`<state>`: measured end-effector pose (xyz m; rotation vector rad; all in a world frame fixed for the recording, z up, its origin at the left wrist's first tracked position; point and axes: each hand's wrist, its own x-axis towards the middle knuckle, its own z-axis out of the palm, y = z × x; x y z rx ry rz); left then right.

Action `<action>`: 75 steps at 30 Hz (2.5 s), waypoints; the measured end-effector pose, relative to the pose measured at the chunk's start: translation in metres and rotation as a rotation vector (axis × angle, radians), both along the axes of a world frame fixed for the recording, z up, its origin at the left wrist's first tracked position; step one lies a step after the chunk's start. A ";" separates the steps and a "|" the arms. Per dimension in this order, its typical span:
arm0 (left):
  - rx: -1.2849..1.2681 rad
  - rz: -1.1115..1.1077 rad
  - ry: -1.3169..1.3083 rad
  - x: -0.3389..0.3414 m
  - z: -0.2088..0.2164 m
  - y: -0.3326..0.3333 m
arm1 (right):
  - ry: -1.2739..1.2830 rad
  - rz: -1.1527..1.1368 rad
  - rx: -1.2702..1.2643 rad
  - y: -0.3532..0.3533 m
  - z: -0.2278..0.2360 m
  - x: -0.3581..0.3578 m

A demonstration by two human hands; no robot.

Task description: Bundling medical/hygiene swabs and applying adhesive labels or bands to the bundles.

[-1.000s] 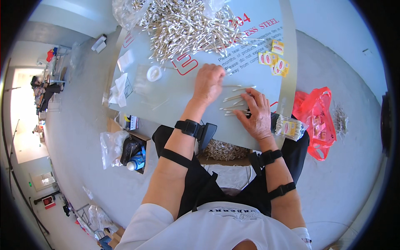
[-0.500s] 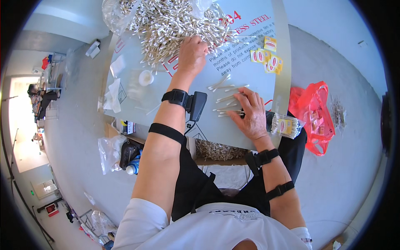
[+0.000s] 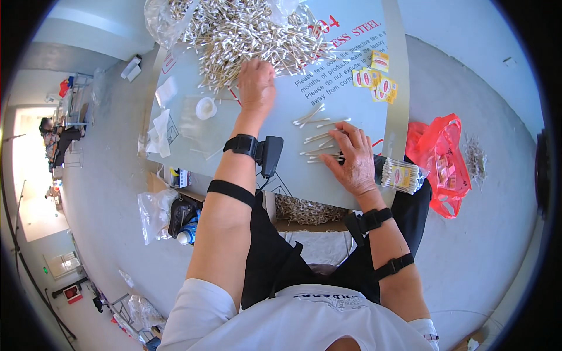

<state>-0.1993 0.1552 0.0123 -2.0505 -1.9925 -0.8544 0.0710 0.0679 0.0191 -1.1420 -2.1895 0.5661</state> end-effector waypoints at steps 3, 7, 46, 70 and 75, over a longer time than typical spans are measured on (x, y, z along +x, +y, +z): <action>0.179 0.056 -0.028 -0.001 0.008 -0.002 | -0.007 -0.006 -0.007 0.000 0.000 0.002; 0.001 -0.008 -0.312 0.013 0.013 -0.009 | -0.006 -0.002 0.010 0.000 -0.001 0.004; -0.032 -0.076 -1.004 0.136 -0.010 -0.113 | 1.055 -0.273 -0.425 0.003 -0.029 -0.017; -0.445 -0.295 0.021 0.172 0.007 -0.156 | 1.148 -0.286 -0.580 -0.051 -0.013 0.031; -0.525 -0.359 0.041 0.172 0.005 -0.159 | 1.149 -0.337 -0.522 -0.051 -0.019 0.029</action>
